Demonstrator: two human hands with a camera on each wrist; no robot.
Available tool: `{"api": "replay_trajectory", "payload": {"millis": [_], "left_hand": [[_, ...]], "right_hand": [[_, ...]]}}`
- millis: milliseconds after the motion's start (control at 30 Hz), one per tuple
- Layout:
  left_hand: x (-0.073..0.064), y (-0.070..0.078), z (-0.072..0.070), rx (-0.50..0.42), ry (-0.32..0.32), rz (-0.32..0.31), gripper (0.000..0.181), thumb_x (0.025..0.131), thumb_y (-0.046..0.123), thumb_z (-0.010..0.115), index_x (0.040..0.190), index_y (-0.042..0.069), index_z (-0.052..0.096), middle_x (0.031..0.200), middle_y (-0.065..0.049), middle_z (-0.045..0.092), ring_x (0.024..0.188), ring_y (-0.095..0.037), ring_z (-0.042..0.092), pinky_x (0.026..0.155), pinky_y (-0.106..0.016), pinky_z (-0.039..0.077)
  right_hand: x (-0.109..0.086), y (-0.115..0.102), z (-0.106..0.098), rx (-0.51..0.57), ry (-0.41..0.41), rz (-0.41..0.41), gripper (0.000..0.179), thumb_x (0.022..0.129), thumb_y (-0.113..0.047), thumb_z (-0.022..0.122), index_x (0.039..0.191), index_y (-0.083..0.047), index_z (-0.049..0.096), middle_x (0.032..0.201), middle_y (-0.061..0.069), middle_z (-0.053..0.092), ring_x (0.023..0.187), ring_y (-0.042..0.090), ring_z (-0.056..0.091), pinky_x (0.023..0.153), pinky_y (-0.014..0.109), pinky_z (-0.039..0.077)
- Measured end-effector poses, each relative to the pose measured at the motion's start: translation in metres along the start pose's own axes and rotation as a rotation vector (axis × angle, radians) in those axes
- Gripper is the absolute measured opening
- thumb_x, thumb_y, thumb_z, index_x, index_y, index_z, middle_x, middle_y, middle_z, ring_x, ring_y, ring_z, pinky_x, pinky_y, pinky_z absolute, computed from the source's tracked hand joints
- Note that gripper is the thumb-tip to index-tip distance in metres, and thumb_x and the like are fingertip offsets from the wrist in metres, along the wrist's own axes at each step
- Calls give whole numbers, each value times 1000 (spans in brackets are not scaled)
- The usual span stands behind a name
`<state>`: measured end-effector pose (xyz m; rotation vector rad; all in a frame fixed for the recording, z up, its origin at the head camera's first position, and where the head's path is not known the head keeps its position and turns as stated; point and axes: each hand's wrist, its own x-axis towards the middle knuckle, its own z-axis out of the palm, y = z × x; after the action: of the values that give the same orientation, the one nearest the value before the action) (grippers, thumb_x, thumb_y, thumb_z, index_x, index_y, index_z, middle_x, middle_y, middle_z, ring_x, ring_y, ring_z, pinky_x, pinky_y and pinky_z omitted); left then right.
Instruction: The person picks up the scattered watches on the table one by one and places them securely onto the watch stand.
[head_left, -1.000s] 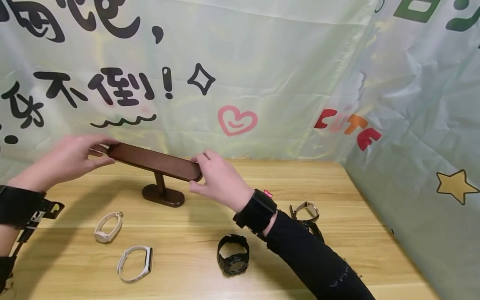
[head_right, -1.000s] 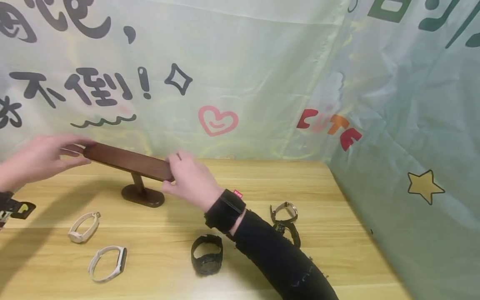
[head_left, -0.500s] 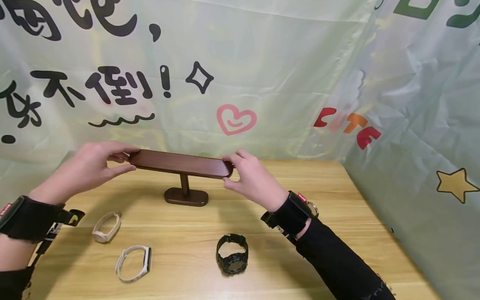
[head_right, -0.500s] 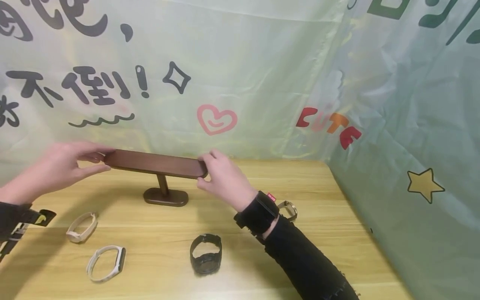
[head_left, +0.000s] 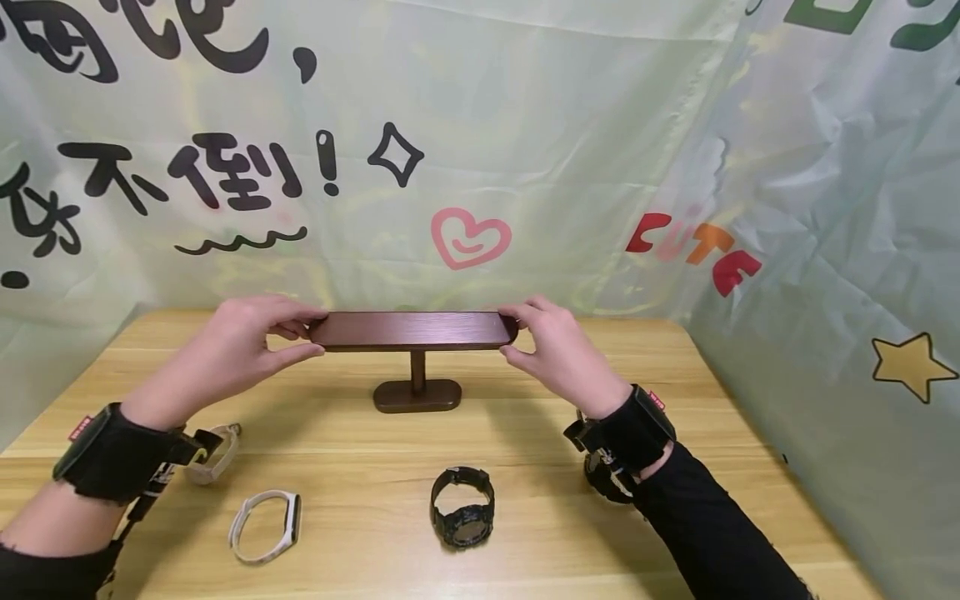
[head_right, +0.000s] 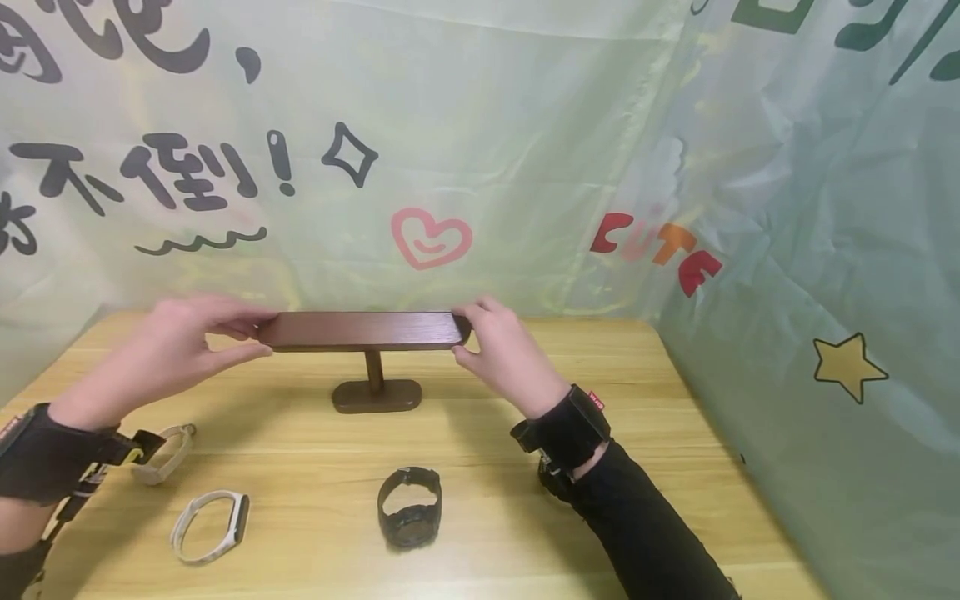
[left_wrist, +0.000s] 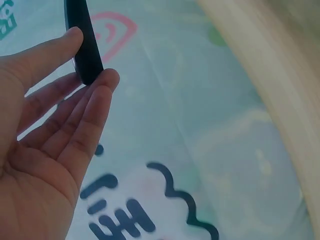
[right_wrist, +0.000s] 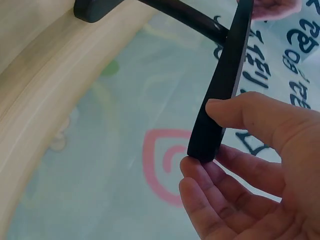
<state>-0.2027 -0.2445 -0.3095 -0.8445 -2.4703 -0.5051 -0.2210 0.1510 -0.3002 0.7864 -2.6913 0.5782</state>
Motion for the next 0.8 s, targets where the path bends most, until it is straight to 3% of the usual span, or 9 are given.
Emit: {"api": "replay_trajectory", "payload": {"millis": [267,800], "left_hand": [[12,17,15,-25,17,-16,37,88,12,90,122,5,79,106,-7,81,87,-19,78,74,-42,65],[13,20,23,-60,42,-76,43,91,10,87,131,2,75,111,-11,80,92,-26,80,76,-46,66]], "right_hand": [[-8,20,-9,28,2,50,49,94,-11,83,139,2,68,121,17,70,107,32,65,93,46,58],[-18,23,-7,57,56,53,48,94,-13,84,138,0,69,124,18,70,107,33,67,94,47,59]]}}
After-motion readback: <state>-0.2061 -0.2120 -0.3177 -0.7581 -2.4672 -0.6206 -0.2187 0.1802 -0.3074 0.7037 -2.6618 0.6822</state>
